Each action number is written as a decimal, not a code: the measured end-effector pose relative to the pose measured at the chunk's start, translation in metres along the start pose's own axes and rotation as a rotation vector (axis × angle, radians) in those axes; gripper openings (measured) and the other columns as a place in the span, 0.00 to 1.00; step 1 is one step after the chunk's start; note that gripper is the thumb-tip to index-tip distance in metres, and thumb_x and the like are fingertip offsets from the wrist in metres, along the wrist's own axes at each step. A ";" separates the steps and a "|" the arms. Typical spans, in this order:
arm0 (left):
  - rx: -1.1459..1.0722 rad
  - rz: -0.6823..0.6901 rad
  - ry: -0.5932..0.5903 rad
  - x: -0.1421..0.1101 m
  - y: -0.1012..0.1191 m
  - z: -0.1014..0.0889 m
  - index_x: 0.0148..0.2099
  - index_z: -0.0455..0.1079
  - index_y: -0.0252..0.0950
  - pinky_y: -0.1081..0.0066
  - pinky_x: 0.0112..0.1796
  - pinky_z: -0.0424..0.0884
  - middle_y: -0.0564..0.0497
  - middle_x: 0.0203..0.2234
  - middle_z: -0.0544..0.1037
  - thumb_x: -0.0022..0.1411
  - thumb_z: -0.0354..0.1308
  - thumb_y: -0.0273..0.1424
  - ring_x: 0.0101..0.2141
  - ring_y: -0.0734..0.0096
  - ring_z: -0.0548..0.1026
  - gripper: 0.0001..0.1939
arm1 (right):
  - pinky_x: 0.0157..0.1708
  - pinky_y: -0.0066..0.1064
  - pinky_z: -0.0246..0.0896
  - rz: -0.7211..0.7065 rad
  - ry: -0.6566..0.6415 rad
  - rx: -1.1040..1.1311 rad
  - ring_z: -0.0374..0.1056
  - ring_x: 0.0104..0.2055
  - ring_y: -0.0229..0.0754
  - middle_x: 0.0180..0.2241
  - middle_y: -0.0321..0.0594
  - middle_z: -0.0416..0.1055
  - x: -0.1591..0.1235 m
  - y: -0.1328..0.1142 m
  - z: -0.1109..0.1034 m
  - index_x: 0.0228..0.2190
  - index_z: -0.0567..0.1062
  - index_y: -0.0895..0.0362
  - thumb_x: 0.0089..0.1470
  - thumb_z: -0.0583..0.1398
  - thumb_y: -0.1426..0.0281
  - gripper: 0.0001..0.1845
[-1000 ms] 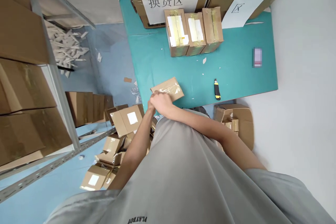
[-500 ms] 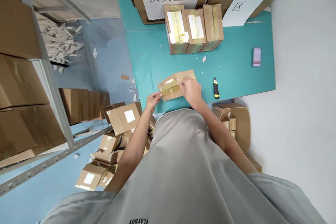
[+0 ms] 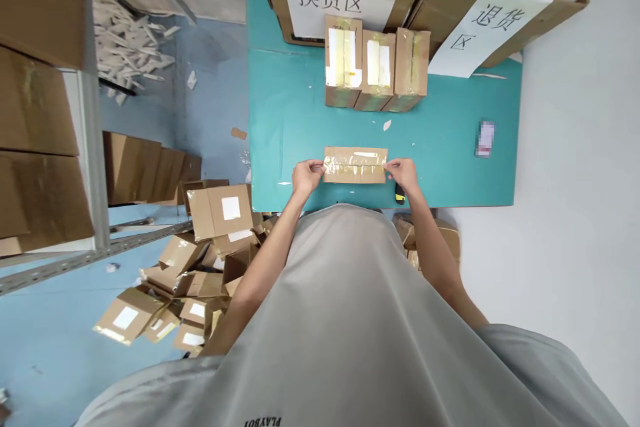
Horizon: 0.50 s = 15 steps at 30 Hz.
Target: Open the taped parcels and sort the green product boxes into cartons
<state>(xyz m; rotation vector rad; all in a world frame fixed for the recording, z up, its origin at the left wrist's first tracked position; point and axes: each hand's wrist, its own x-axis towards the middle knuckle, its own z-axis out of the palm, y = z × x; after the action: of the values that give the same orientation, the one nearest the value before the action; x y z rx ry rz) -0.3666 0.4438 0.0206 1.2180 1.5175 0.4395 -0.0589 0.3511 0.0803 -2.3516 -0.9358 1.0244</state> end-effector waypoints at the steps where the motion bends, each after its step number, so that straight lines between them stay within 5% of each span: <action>1: 0.000 0.003 0.031 -0.002 0.000 -0.001 0.49 0.88 0.33 0.55 0.58 0.80 0.42 0.42 0.90 0.59 0.70 0.27 0.47 0.49 0.88 0.15 | 0.40 0.33 0.73 -0.038 0.010 -0.020 0.81 0.28 0.47 0.23 0.39 0.82 0.000 -0.001 -0.002 0.31 0.86 0.58 0.60 0.69 0.65 0.10; 8: -0.215 0.041 0.081 -0.022 -0.007 -0.001 0.61 0.82 0.27 0.53 0.61 0.81 0.36 0.51 0.88 0.58 0.70 0.26 0.52 0.50 0.87 0.28 | 0.47 0.36 0.75 -0.198 -0.039 -0.122 0.84 0.34 0.49 0.28 0.42 0.85 -0.002 0.013 -0.014 0.42 0.90 0.57 0.66 0.68 0.61 0.13; 15: -0.062 -0.192 0.095 -0.041 -0.048 0.017 0.49 0.86 0.32 0.51 0.55 0.83 0.41 0.39 0.89 0.48 0.66 0.21 0.43 0.51 0.88 0.23 | 0.51 0.38 0.76 -0.012 -0.207 -0.410 0.86 0.47 0.55 0.41 0.47 0.89 -0.028 0.055 0.028 0.42 0.92 0.52 0.63 0.70 0.65 0.09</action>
<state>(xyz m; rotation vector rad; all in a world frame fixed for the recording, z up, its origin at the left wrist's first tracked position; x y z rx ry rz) -0.3779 0.3839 -0.0034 1.0048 1.6724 0.4178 -0.0710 0.2962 0.0435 -2.5935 -1.3461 1.1808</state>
